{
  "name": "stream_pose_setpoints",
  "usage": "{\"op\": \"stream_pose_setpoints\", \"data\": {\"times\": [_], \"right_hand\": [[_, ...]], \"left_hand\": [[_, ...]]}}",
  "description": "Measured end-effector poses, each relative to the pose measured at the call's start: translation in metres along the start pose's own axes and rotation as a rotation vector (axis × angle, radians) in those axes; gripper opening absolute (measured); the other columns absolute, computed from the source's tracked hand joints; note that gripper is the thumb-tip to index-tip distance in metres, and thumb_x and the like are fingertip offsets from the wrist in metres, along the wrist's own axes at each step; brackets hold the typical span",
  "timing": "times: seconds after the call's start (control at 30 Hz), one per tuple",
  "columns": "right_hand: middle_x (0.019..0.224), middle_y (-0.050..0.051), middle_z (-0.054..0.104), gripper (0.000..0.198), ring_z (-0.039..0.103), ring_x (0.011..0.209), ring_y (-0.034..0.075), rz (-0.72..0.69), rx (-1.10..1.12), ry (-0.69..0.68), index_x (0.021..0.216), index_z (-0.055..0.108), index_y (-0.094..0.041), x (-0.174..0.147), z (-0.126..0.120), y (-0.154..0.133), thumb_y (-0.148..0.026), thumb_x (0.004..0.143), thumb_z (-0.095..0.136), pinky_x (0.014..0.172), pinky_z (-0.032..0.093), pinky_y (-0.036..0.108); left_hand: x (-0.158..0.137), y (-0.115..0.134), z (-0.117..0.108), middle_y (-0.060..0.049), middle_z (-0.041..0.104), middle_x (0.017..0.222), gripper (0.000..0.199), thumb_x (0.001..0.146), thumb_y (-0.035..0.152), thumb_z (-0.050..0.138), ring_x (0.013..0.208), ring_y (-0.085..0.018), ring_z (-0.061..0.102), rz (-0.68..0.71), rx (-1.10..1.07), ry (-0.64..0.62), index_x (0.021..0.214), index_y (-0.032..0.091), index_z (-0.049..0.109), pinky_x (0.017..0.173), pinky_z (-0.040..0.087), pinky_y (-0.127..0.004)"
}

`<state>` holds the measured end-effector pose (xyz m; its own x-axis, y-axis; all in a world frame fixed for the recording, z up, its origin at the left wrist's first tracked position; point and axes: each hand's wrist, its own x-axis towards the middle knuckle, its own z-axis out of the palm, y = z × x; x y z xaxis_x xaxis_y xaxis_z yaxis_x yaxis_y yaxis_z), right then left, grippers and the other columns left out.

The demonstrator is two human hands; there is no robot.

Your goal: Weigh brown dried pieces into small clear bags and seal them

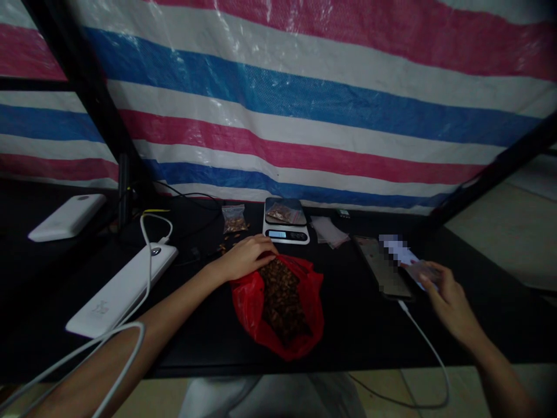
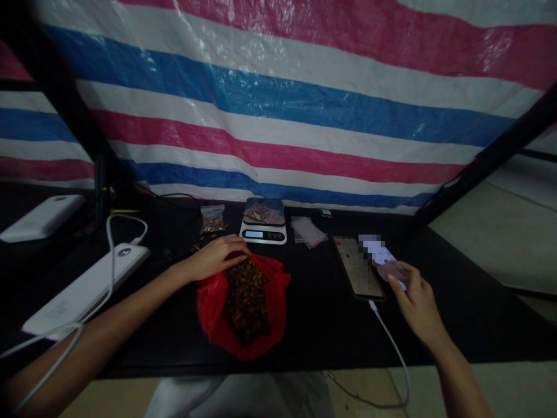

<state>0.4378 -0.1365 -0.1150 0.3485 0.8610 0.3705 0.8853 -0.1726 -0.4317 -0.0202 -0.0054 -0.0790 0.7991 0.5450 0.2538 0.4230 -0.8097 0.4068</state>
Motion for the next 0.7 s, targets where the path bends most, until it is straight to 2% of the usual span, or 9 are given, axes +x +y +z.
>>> {"op": "stream_pose_setpoints", "data": {"times": [0.17,0.3,0.53,0.7], "right_hand": [[0.107,0.013,0.063,0.046,0.058,0.103,0.033,-0.135,-0.107,0.029,0.108,0.046,-0.021,-0.001,0.011,0.001,-0.055,0.08,0.035,0.099,0.033,0.057],[0.099,0.011,0.066,0.042,0.062,0.097,0.03,-0.189,-0.173,0.016,0.106,0.047,-0.021,-0.001,0.014,0.003,-0.052,0.081,0.035,0.103,0.027,0.057],[0.101,0.009,0.066,0.043,0.06,0.101,0.031,-0.228,-0.148,-0.02,0.109,0.049,-0.023,-0.006,0.01,0.001,-0.052,0.08,0.038,0.101,0.028,0.059],[0.111,0.011,0.061,0.048,0.052,0.11,0.037,-0.118,-0.035,0.003,0.107,0.052,-0.023,-0.014,0.002,-0.01,-0.059,0.077,0.041,0.092,0.038,0.06]], "left_hand": [[0.0,0.0,0.0,-0.004,0.061,0.095,0.022,0.091,0.028,0.042,0.095,-0.017,0.055,-0.006,-0.009,-0.004,0.097,0.019,0.062,0.086,0.042,-0.03],[0.0,0.0,0.0,-0.005,0.061,0.095,0.023,0.091,0.029,0.042,0.094,-0.017,0.055,-0.006,-0.01,-0.005,0.097,0.019,0.062,0.085,0.042,-0.03],[0.0,0.0,0.001,-0.005,0.062,0.095,0.023,0.091,0.028,0.042,0.094,-0.017,0.055,0.0,-0.011,-0.006,0.097,0.018,0.062,0.086,0.042,-0.029],[0.0,0.0,0.001,-0.004,0.061,0.095,0.022,0.091,0.028,0.042,0.095,-0.017,0.055,0.006,-0.002,-0.006,0.097,0.019,0.062,0.086,0.042,-0.03]]}}
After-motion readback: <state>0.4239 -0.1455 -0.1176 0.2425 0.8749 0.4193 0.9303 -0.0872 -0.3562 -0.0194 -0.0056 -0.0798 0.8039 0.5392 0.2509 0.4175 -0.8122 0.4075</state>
